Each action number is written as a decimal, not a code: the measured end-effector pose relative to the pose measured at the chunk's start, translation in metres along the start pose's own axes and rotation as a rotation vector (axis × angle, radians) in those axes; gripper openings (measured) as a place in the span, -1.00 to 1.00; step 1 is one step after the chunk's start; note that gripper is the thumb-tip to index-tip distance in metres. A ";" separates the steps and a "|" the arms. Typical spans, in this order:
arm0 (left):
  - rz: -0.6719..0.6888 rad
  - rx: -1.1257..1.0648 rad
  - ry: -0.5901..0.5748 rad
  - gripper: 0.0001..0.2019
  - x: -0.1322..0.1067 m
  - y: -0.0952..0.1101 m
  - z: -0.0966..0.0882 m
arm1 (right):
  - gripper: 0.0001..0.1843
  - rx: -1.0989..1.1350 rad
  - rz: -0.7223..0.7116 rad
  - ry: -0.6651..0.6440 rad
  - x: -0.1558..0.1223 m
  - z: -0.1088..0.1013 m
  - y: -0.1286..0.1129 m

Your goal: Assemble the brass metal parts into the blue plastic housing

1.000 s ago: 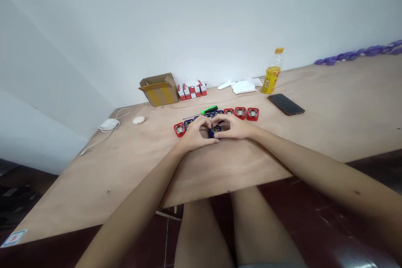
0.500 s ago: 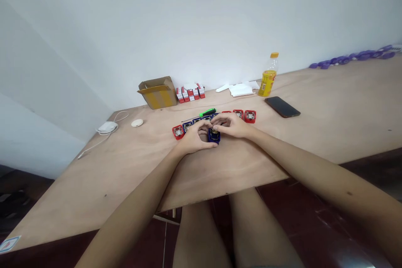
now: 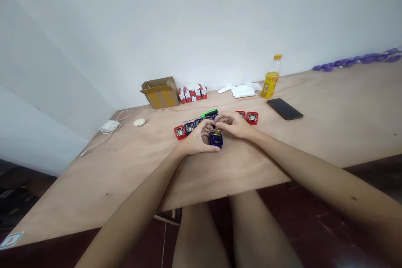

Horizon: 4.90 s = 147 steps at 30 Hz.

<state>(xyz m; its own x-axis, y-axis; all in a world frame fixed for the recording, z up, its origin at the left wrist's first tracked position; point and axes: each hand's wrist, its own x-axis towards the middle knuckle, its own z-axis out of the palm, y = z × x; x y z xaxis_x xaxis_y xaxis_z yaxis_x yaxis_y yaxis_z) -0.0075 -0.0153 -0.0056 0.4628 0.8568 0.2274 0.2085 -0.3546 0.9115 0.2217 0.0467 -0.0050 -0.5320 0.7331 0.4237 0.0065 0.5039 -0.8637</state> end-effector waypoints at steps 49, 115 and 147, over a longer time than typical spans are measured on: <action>0.150 -0.124 0.399 -0.71 0.005 0.003 0.016 | -0.76 -0.126 0.037 -0.044 -0.002 0.004 -0.013; 0.054 -0.169 0.508 -0.63 0.009 0.006 0.015 | -0.79 0.079 0.005 -0.016 0.004 -0.003 0.007; 0.129 -0.217 0.429 -0.69 0.012 0.001 0.017 | -0.76 0.075 -0.017 -0.040 -0.001 0.006 -0.002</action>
<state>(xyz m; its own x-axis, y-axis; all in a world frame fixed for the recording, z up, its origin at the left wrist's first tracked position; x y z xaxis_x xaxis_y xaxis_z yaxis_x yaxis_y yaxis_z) 0.0132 -0.0121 -0.0076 0.0670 0.9039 0.4224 -0.0328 -0.4212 0.9064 0.2167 0.0421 -0.0049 -0.5648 0.7055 0.4281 -0.0650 0.4791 -0.8753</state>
